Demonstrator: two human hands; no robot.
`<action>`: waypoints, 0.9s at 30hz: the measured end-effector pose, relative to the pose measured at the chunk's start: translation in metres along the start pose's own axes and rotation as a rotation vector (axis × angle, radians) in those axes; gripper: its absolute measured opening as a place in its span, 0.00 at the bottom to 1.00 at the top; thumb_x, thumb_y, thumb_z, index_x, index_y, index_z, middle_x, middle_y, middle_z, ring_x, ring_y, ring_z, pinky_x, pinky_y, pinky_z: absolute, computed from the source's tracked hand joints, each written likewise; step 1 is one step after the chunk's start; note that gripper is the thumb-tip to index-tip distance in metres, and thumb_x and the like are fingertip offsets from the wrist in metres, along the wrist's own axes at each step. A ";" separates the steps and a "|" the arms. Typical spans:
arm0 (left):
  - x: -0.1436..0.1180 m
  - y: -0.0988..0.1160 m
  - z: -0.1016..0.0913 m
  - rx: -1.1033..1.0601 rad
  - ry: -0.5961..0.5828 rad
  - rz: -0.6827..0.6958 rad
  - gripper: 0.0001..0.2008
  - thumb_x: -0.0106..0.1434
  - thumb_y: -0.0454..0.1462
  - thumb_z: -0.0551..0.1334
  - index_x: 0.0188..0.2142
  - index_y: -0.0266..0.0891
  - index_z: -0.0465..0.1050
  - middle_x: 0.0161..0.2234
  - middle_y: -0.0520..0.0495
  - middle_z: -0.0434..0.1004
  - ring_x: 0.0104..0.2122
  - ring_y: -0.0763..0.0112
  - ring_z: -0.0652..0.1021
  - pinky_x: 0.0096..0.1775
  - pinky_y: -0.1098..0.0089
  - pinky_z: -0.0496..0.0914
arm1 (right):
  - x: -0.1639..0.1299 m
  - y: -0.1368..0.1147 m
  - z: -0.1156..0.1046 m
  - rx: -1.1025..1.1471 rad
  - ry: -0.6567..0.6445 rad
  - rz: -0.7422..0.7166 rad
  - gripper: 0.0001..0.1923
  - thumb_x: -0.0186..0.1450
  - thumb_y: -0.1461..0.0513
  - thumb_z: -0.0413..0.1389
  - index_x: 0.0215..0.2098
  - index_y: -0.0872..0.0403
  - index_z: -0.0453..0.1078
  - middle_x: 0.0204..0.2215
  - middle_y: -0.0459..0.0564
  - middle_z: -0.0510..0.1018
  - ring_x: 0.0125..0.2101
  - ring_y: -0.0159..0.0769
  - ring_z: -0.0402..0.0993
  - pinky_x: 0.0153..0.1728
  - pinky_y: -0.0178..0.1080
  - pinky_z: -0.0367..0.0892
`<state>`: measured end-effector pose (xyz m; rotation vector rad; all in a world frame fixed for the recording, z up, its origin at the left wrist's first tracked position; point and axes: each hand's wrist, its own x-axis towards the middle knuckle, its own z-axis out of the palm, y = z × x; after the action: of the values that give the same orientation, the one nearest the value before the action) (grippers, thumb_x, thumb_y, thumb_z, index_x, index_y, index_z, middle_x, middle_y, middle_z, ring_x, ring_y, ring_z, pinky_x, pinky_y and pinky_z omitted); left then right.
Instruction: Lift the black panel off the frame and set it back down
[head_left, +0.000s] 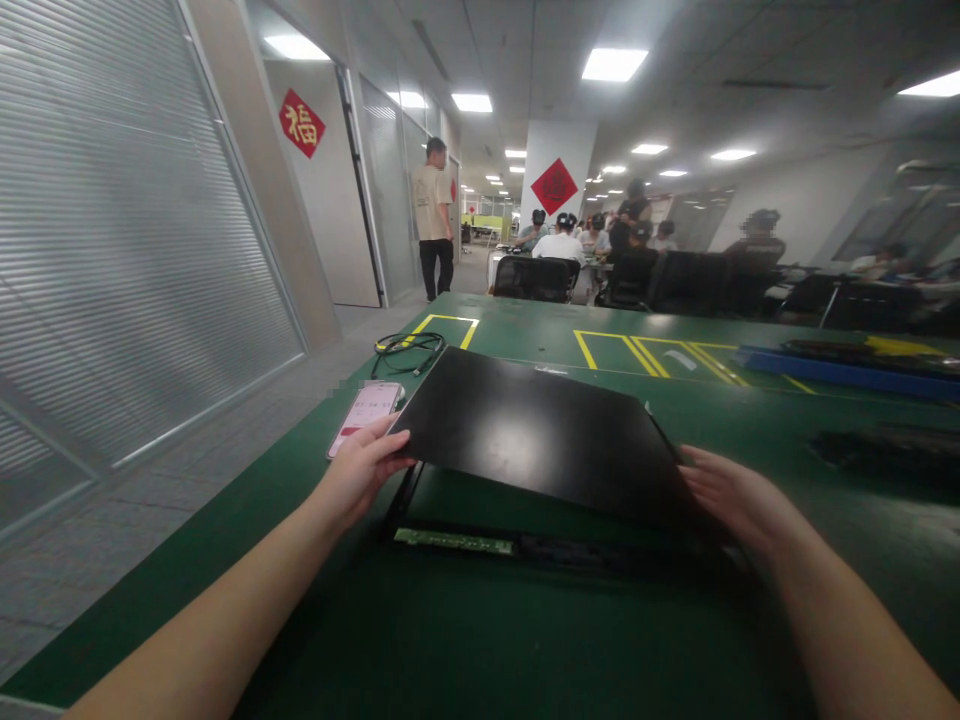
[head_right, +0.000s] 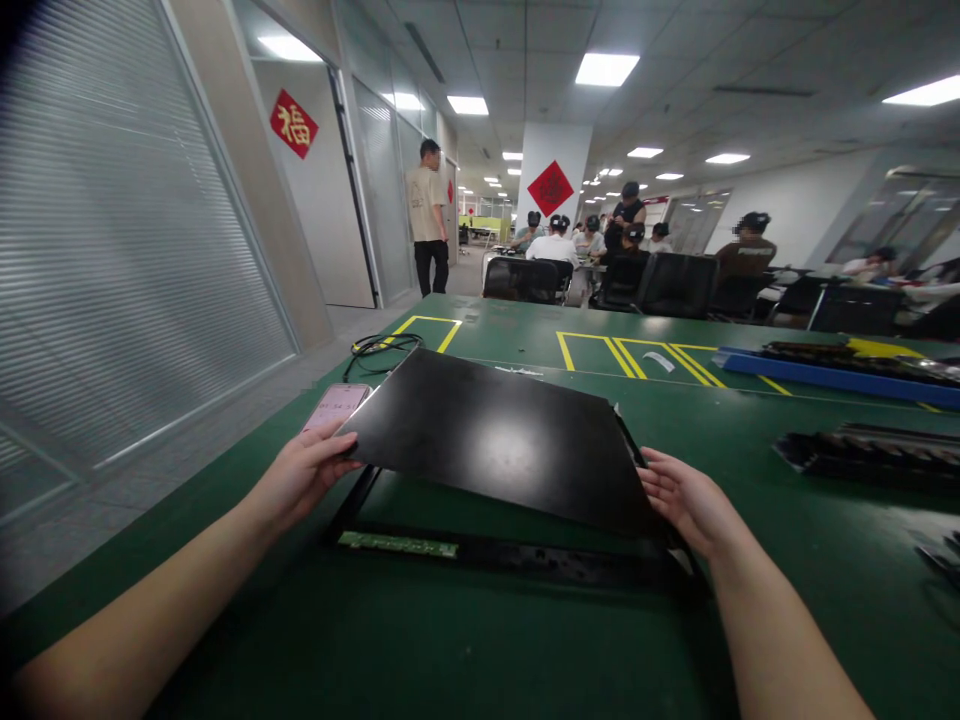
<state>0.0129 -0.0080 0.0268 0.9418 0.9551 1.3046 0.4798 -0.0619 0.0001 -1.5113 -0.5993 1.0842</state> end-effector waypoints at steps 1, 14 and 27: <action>-0.001 0.001 0.000 0.020 -0.002 -0.001 0.13 0.51 0.30 0.72 0.38 0.34 0.82 0.34 0.45 0.86 0.28 0.72 0.81 0.29 0.77 0.77 | -0.001 -0.002 0.001 -0.015 0.049 0.012 0.25 0.60 0.67 0.58 0.56 0.55 0.73 0.33 0.56 0.85 0.31 0.41 0.83 0.32 0.39 0.77; -0.004 0.000 -0.002 0.262 -0.063 -0.101 0.23 0.45 0.38 0.78 0.40 0.38 0.77 0.37 0.44 0.87 0.37 0.60 0.86 0.36 0.68 0.78 | 0.001 -0.003 0.001 -0.241 0.190 -0.076 0.25 0.53 0.63 0.59 0.50 0.54 0.78 0.31 0.56 0.85 0.29 0.42 0.82 0.28 0.39 0.71; -0.009 0.002 0.003 0.302 -0.077 -0.173 0.25 0.41 0.39 0.79 0.38 0.38 0.75 0.32 0.47 0.85 0.31 0.63 0.84 0.33 0.69 0.74 | 0.003 0.000 -0.001 -0.297 0.275 -0.175 0.15 0.49 0.60 0.60 0.34 0.53 0.80 0.25 0.57 0.83 0.29 0.46 0.81 0.25 0.39 0.67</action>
<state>0.0145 -0.0169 0.0298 1.1045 1.1674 0.9886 0.4816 -0.0598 -0.0004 -1.7898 -0.7054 0.6589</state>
